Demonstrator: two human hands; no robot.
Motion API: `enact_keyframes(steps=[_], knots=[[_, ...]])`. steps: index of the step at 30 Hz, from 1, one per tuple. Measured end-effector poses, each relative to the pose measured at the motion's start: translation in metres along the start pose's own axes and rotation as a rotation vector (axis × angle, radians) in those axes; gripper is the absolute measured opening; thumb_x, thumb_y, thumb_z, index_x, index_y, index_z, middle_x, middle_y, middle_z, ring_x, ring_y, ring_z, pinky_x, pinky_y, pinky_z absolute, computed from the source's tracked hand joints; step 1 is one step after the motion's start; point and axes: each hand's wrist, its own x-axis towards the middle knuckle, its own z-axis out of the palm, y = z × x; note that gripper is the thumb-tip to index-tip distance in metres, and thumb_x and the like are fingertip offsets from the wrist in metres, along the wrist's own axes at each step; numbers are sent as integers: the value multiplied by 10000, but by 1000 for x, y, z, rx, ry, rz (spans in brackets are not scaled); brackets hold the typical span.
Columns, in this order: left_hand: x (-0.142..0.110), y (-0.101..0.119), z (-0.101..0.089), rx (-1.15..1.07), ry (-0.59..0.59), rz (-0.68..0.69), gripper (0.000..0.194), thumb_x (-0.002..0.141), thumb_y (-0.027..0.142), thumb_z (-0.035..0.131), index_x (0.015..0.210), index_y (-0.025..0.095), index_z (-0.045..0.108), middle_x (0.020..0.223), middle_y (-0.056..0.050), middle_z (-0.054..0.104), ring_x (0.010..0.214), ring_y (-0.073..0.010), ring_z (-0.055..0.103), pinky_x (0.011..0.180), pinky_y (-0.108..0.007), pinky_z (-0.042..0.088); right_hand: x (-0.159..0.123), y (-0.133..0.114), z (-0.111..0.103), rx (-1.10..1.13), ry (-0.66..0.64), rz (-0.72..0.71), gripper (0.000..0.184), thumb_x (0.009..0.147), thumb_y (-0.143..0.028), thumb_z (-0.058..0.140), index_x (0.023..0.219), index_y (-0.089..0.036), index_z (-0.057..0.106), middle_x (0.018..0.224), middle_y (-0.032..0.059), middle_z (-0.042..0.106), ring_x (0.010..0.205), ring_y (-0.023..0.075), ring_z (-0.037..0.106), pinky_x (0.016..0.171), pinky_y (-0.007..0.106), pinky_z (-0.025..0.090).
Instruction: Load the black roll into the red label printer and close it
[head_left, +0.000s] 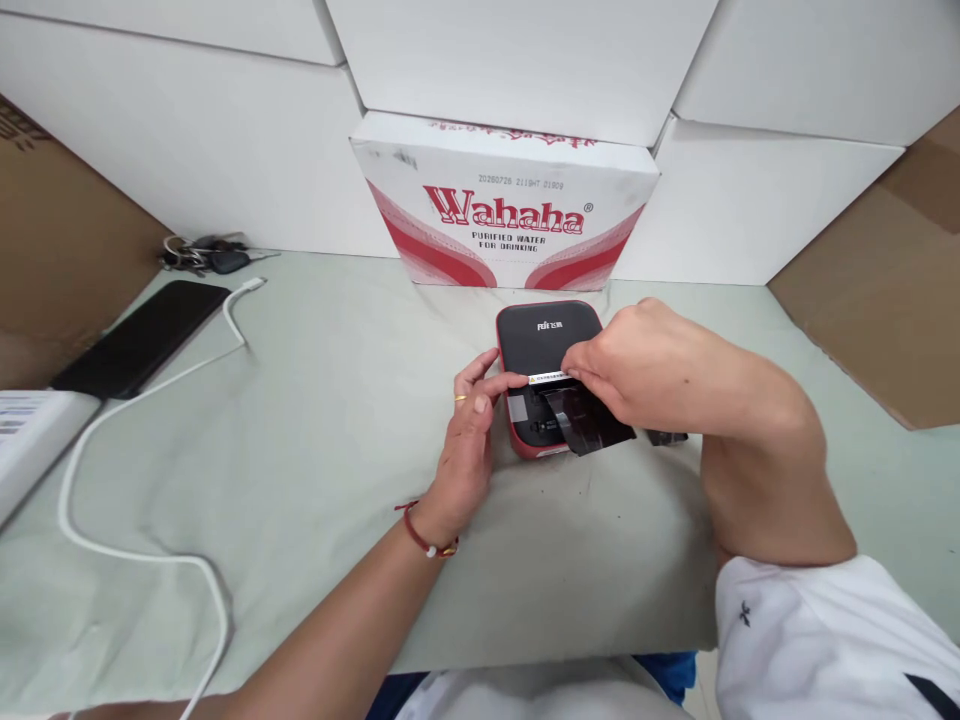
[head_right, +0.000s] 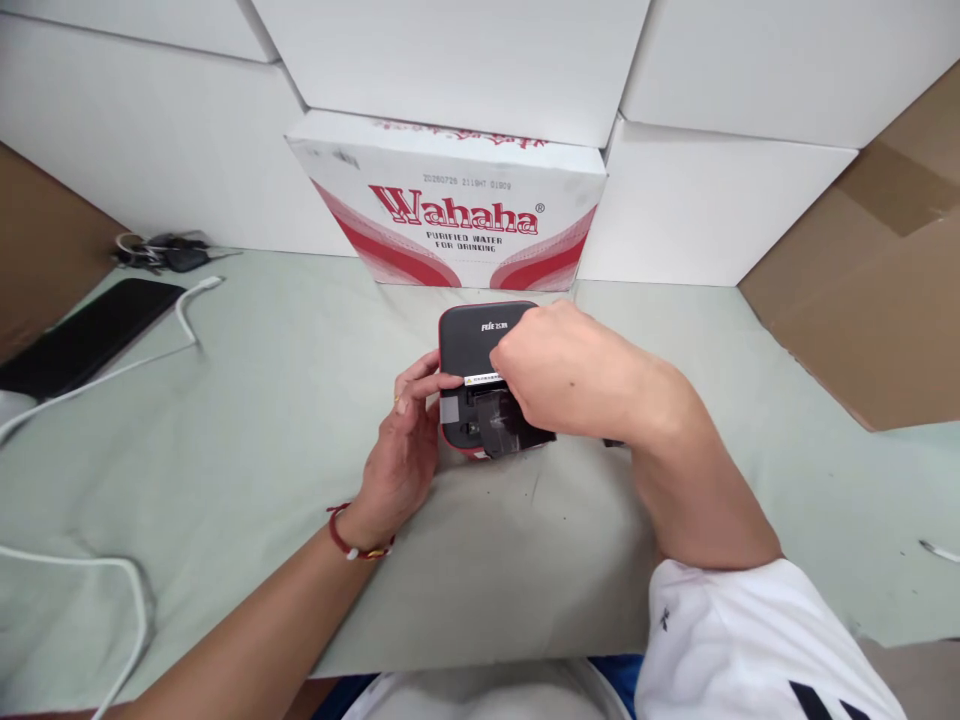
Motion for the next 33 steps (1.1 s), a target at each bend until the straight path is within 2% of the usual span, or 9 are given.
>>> enact_keyframes(steps=[4,8,12,15,18,24,26,30,33], knots=[[2,-6,-3,10,3,-6,412,968,676,821,1243,369,836,1701,-58,534,1758,-377,339,1460,-584,345,4,4,-1,39,19,7,281,1002,-132,528,781,-189,692,647,39,617,579,148,358,678,364,262],[10,-7,-4,-131,68,10,677,823,453,988,1430,474,688,1676,2,589,1699,-322,447,1444,-543,371,2,16,0,164,83,28,394,1104,-239,448,798,-207,695,666,19,617,640,163,453,720,356,282],[13,-5,-2,-178,60,-66,886,787,368,985,1536,549,548,1731,26,552,1763,-305,367,1472,-547,334,-9,21,2,256,45,-122,356,1100,-241,468,883,-225,749,728,4,674,640,159,462,707,342,299],[12,-6,0,-198,41,-128,890,795,388,966,1545,552,514,1810,42,477,1817,-308,276,1497,-569,293,-20,20,2,293,-44,-282,357,1098,-219,469,938,-250,787,760,-7,708,631,154,476,682,332,303],[10,-9,0,-196,35,-136,844,795,397,964,1511,518,534,1842,55,430,1835,-288,236,1513,-530,268,-23,18,3,315,-68,-320,372,1080,-171,459,938,-252,793,761,-14,710,625,147,479,678,323,313],[11,-15,3,-248,44,-142,725,800,451,969,1414,407,586,1696,-18,572,1709,-294,446,1442,-492,398,18,14,17,291,78,-4,360,1080,-225,490,1149,-225,843,1010,63,829,813,199,636,741,339,357],[11,-15,3,-236,50,-130,707,786,500,982,1379,370,620,1600,-38,630,1628,-296,519,1408,-484,429,38,14,27,222,52,84,329,1064,-245,535,1190,-216,837,1124,100,846,900,234,671,741,349,341],[11,-16,2,-203,32,-116,695,794,564,986,1360,350,643,1545,-48,658,1550,-292,573,1357,-473,461,63,14,38,159,-59,85,273,1018,-260,627,1194,-208,830,1208,127,848,995,269,697,718,357,313],[11,-15,1,-202,21,-110,676,806,539,981,1360,353,641,1560,-45,661,1558,-288,575,1342,-468,473,57,17,32,200,-42,70,230,991,-228,658,1141,-199,829,1154,110,844,951,239,687,717,345,339]])
